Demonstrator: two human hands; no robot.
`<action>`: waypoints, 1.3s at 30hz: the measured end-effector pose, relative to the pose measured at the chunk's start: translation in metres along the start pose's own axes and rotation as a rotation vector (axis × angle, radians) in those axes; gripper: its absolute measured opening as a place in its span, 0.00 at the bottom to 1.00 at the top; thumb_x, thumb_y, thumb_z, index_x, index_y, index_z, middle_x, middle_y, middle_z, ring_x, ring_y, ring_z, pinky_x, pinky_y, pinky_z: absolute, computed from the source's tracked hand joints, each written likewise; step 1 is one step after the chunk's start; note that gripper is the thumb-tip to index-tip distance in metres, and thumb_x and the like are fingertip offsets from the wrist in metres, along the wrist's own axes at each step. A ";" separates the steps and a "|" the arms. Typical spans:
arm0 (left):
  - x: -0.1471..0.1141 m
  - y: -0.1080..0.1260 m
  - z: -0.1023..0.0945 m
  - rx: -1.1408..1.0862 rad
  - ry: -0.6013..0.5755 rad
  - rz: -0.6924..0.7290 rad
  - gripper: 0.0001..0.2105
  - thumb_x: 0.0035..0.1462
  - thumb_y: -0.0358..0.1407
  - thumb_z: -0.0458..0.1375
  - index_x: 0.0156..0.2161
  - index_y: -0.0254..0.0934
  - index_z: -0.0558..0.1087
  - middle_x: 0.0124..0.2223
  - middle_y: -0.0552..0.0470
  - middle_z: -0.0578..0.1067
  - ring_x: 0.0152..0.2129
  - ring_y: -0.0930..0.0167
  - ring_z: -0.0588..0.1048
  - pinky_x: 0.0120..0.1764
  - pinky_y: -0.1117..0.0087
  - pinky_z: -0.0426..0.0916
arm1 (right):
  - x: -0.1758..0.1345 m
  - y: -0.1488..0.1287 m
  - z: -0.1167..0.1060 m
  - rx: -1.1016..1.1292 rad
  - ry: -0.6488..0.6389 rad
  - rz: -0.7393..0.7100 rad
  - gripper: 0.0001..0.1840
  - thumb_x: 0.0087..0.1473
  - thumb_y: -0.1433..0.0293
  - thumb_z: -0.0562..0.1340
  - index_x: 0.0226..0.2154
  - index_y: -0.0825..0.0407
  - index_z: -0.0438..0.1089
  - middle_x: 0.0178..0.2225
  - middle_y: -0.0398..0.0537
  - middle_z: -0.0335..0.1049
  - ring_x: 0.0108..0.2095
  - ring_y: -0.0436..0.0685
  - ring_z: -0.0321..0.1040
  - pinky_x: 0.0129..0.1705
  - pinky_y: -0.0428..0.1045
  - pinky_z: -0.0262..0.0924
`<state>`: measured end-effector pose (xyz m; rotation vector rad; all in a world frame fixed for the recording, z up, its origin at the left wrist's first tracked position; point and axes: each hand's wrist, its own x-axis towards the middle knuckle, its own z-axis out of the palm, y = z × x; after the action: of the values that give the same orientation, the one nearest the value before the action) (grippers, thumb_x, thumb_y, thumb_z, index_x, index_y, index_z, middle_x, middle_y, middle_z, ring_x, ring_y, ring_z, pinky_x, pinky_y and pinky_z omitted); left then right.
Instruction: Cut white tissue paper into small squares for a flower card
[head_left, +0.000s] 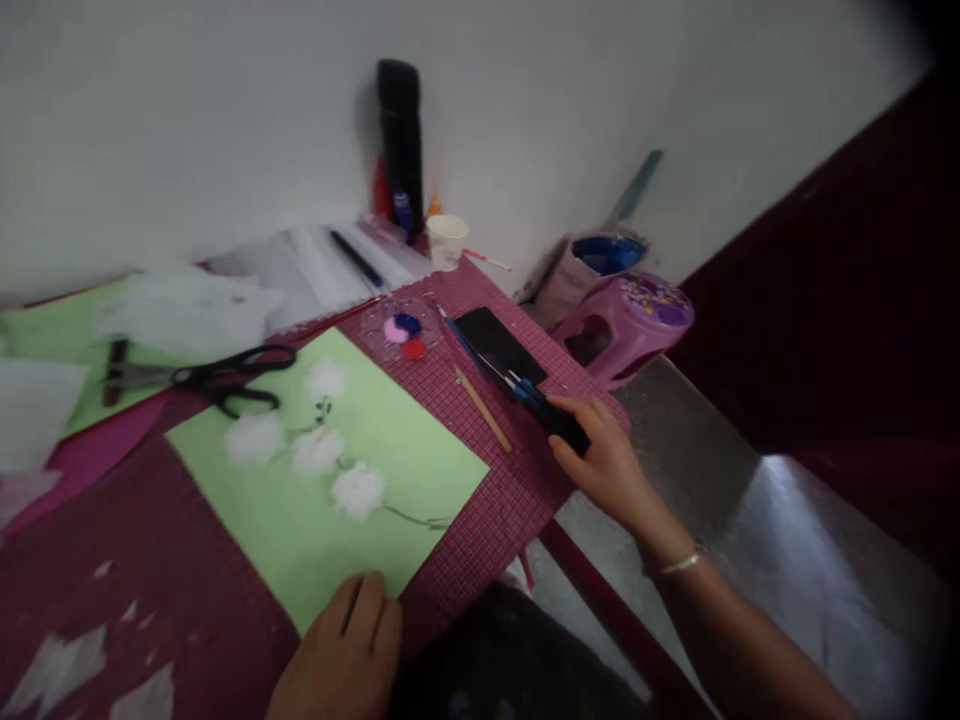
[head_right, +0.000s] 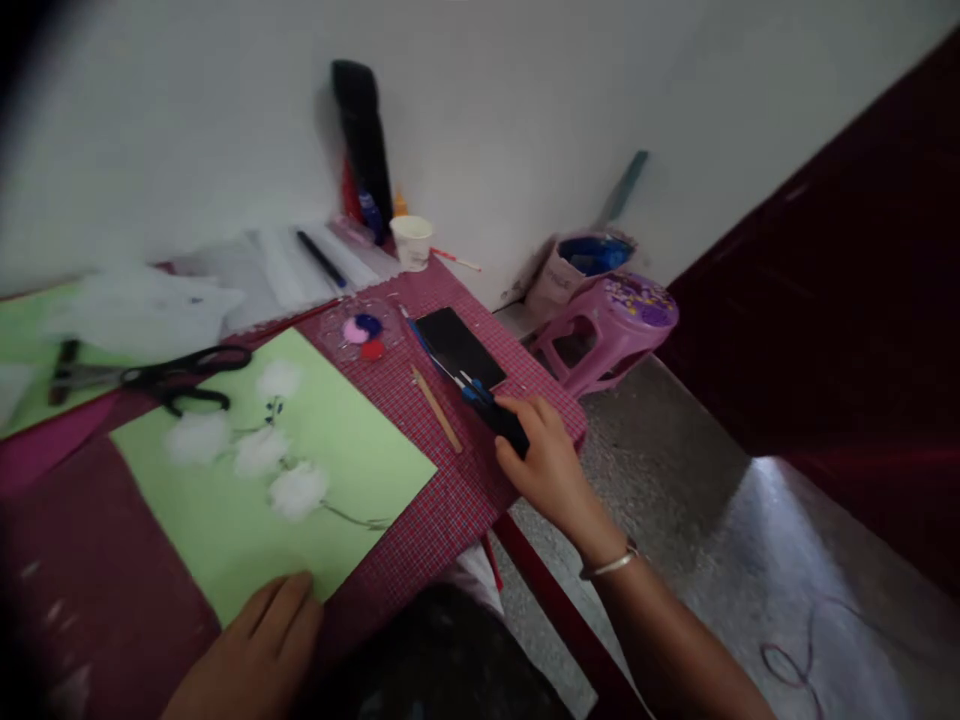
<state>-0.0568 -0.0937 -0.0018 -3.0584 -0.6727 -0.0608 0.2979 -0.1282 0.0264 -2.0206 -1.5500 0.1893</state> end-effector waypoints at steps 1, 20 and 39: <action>0.000 0.004 -0.003 0.007 -0.004 -0.029 0.16 0.53 0.18 0.52 0.40 0.37 0.77 0.46 0.43 0.78 0.43 0.60 0.75 0.42 0.62 0.75 | -0.004 -0.002 0.001 0.027 -0.030 -0.020 0.22 0.57 0.70 0.59 0.55 0.48 0.65 0.48 0.55 0.70 0.49 0.66 0.68 0.51 0.64 0.65; -0.022 -0.022 -0.022 -0.174 0.104 -0.218 0.07 0.59 0.23 0.56 0.37 0.37 0.71 0.34 0.51 0.75 0.30 0.67 0.72 0.33 0.67 0.66 | 0.116 -0.072 0.055 0.258 -0.193 -0.175 0.24 0.58 0.64 0.60 0.56 0.52 0.65 0.53 0.60 0.70 0.53 0.66 0.69 0.56 0.60 0.63; -0.032 -0.061 -0.006 -0.478 0.483 -0.345 0.12 0.52 0.22 0.53 0.39 0.39 0.68 0.30 0.53 0.70 0.23 0.71 0.69 0.24 0.71 0.57 | 0.293 -0.198 0.196 -0.385 -0.094 -0.326 0.23 0.54 0.75 0.60 0.54 0.57 0.70 0.51 0.66 0.69 0.54 0.72 0.65 0.55 0.63 0.55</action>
<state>-0.1115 -0.0518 0.0032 -3.0782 -1.2718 -1.0621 0.1373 0.2429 0.0358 -2.0179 -2.0766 -0.1565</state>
